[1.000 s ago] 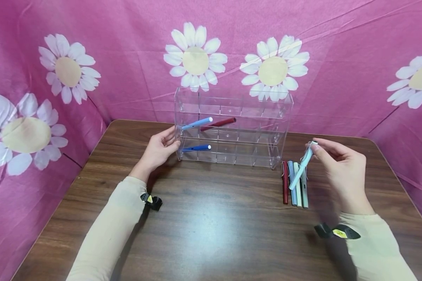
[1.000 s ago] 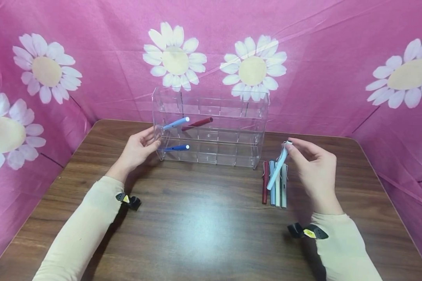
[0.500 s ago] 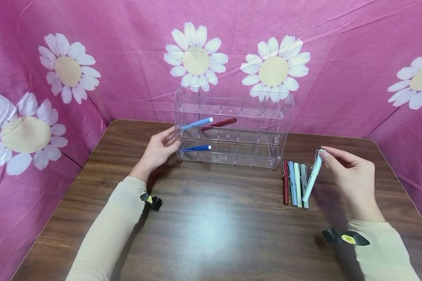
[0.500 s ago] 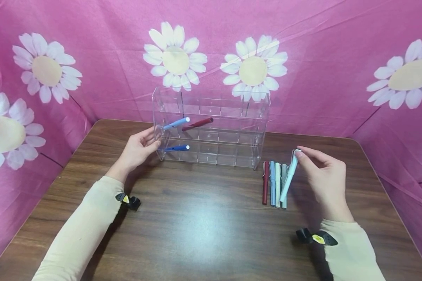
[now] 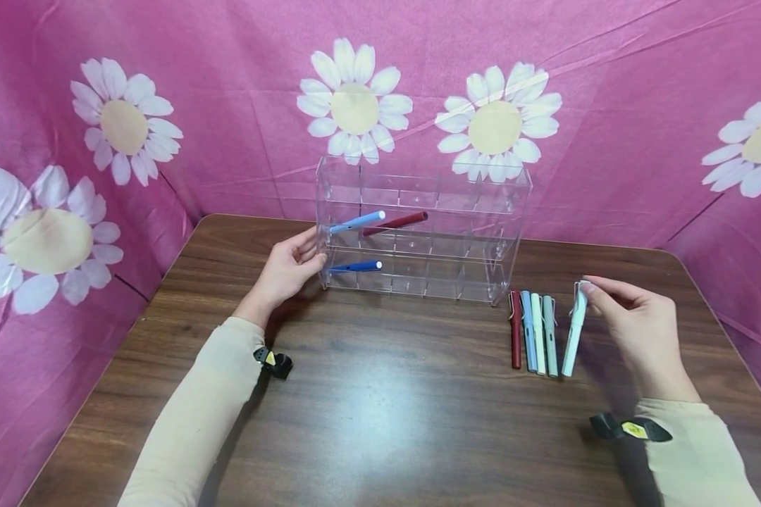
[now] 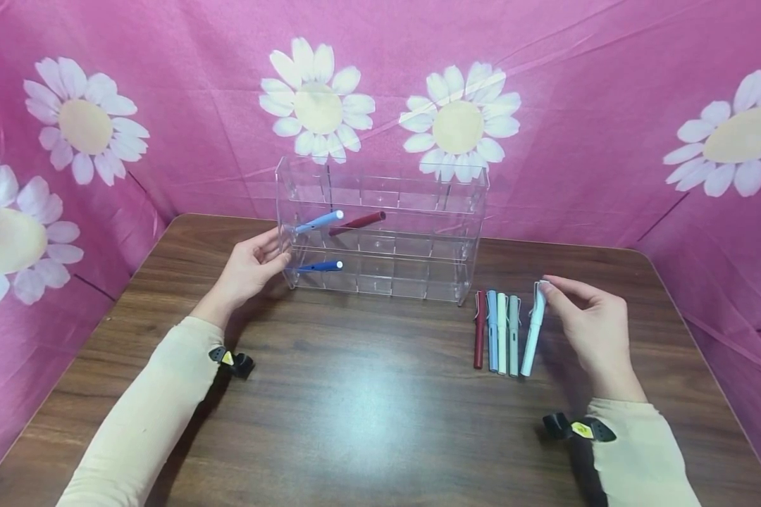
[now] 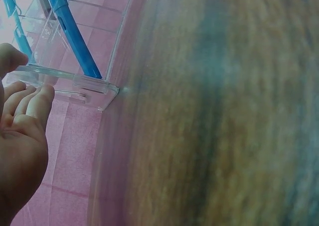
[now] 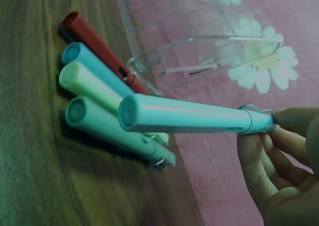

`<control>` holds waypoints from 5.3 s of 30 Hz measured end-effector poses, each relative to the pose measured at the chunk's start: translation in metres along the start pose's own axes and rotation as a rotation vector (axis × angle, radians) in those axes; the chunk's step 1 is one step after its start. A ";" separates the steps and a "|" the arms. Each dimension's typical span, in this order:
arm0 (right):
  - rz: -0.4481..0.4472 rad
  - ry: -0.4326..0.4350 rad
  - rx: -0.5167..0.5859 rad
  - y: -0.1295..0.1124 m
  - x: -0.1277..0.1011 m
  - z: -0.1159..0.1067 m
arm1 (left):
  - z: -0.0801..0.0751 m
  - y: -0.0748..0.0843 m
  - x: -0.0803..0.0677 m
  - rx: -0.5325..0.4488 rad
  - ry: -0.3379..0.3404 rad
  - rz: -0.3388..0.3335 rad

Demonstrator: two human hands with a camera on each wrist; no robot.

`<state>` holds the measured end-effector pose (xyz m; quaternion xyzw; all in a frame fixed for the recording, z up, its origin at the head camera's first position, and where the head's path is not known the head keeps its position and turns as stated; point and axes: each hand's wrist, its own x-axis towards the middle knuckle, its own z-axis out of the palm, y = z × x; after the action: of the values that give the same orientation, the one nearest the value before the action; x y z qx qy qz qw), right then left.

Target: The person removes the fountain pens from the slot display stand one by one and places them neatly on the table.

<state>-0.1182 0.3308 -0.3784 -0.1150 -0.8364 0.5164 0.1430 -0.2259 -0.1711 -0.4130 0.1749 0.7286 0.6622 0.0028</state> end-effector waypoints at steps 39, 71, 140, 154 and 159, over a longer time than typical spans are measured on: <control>-0.003 -0.153 -0.224 0.056 0.022 0.011 | 0.000 0.006 -0.001 0.023 -0.006 -0.023; -0.071 -0.234 -0.447 0.048 0.019 0.010 | -0.002 0.000 0.001 0.021 -0.003 -0.014; -0.335 -0.243 0.129 -0.096 -0.009 0.065 | -0.001 0.000 -0.003 0.019 -0.003 -0.019; -0.402 -0.286 0.148 -0.111 0.001 0.084 | 0.005 0.026 -0.008 0.012 -0.019 -0.016; -0.415 -0.302 0.156 -0.130 -0.006 0.091 | 0.005 0.027 -0.009 0.007 -0.017 -0.024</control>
<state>-0.1513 0.1962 -0.3016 0.1489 -0.8116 0.5502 0.1279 -0.2095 -0.1672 -0.3899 0.1717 0.7327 0.6583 0.0162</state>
